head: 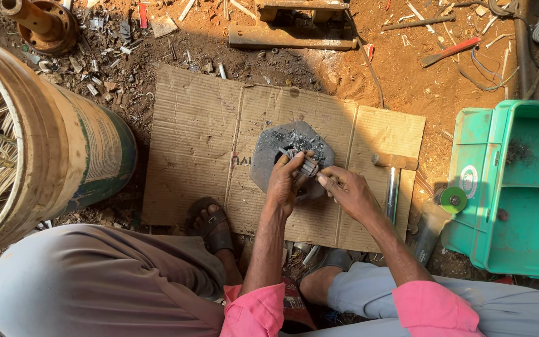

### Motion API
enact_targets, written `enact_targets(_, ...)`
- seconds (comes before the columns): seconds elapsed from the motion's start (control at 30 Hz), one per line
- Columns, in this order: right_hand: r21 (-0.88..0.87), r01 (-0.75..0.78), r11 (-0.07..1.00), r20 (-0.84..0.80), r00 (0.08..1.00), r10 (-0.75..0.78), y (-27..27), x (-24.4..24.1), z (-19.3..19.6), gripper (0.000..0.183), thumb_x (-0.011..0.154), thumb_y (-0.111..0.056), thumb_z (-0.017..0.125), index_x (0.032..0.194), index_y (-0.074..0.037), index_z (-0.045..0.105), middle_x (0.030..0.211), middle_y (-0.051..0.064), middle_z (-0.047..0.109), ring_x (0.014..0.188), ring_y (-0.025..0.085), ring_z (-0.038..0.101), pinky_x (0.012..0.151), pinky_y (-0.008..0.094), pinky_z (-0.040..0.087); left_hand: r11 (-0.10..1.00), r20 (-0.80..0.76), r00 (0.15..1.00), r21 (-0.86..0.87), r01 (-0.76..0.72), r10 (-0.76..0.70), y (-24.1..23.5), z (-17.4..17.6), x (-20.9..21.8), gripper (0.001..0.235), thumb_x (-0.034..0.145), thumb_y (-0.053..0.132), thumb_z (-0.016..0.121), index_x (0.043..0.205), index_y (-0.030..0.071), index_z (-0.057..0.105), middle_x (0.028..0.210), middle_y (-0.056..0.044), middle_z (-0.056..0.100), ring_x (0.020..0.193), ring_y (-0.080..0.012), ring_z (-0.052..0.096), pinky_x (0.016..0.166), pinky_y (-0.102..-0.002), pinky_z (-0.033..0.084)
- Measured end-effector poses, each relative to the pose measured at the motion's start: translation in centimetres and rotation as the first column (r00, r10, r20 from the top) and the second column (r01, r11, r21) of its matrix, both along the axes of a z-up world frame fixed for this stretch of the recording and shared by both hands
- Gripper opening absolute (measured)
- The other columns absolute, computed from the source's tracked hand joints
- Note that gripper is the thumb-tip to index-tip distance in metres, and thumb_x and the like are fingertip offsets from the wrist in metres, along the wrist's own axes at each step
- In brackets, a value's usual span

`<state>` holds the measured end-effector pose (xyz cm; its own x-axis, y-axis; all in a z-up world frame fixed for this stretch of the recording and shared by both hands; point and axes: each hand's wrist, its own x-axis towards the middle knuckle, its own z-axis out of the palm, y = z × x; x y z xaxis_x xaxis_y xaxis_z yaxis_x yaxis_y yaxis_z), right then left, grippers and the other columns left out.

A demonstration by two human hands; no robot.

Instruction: The person sits on a cardboard sheet and works on a small cylindrical metal part. They use a hammer to tap the part, then use an angle grinder to smooth its surface, producing sparks.

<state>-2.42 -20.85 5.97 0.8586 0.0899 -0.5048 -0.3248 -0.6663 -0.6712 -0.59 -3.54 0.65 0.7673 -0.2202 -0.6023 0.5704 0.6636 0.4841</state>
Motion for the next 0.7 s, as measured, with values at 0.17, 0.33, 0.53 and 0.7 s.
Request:
enact_targets(0.17, 0.107, 0.007, 0.994, -0.049, 0.999, -0.001, 0.1, 1.3, 2.3, 0.048, 0.102, -0.047, 0.053, 0.107, -0.006, 0.078, 0.089, 0.002, 0.071, 0.073, 0.016, 0.063, 0.066, 0.038, 0.052, 0.994, 0.032, 0.999, -0.107, -0.014, 0.018, 0.3, -0.1, 0.2, 0.041, 0.102, 0.036, 0.055, 0.131, 0.007, 0.057, 0.123, -0.006, 0.073, 0.101, -0.0130, 0.070, 0.084, -0.031, 0.056)
enact_targets(0.33, -0.152, 0.001, 0.988, 0.378, 0.924, 0.057, 0.6, 2.1, 2.7, 0.045, 0.108, -0.043, 0.049, 0.113, -0.003, 0.070, 0.074, 0.011, 0.069, 0.061, 0.016, 0.062, 0.059, 0.041, 0.051, 0.971, -0.041, 0.989, 0.197, -0.133, 0.144, 0.3, -0.9, 1.0, 0.049, 0.104, 0.047, 0.043, 0.134, 0.010, 0.053, 0.115, -0.007, 0.074, 0.095, -0.0134, 0.070, 0.080, -0.026, 0.057)
enact_targets(0.53, -0.579, -0.096, 0.809, 0.267, 0.916, 0.299, 1.0, 3.2, 1.0, 0.031, 0.109, -0.029, 0.049, 0.121, -0.010, 0.071, 0.063, 0.010, 0.068, 0.044, 0.016, 0.047, 0.037, 0.035, 0.041, 0.860, -0.003, 0.969, 0.462, -0.219, 0.249, 1.6, -2.7, 1.0, 0.050, 0.104, 0.045, 0.048, 0.127, 0.002, 0.058, 0.092, -0.007, 0.069, 0.073, -0.0120, 0.062, 0.063, -0.030, 0.049)
enact_targets(0.7, -0.497, -0.010, 0.868, 0.505, 0.810, 0.299, 0.7, 2.9, -0.1, 0.028, 0.107, -0.030, 0.054, 0.119, -0.011, 0.072, 0.064, 0.002, 0.061, 0.045, 0.008, 0.041, 0.036, 0.029, 0.036, 0.878, -0.029, 1.000, 0.479, 0.007, 0.007, 0.6, -2.8, 0.3, 0.055, 0.102, 0.053, 0.046, 0.116, 0.004, 0.066, 0.086, -0.006, 0.073, 0.069, -0.0127, 0.060, 0.059, -0.029, 0.046)
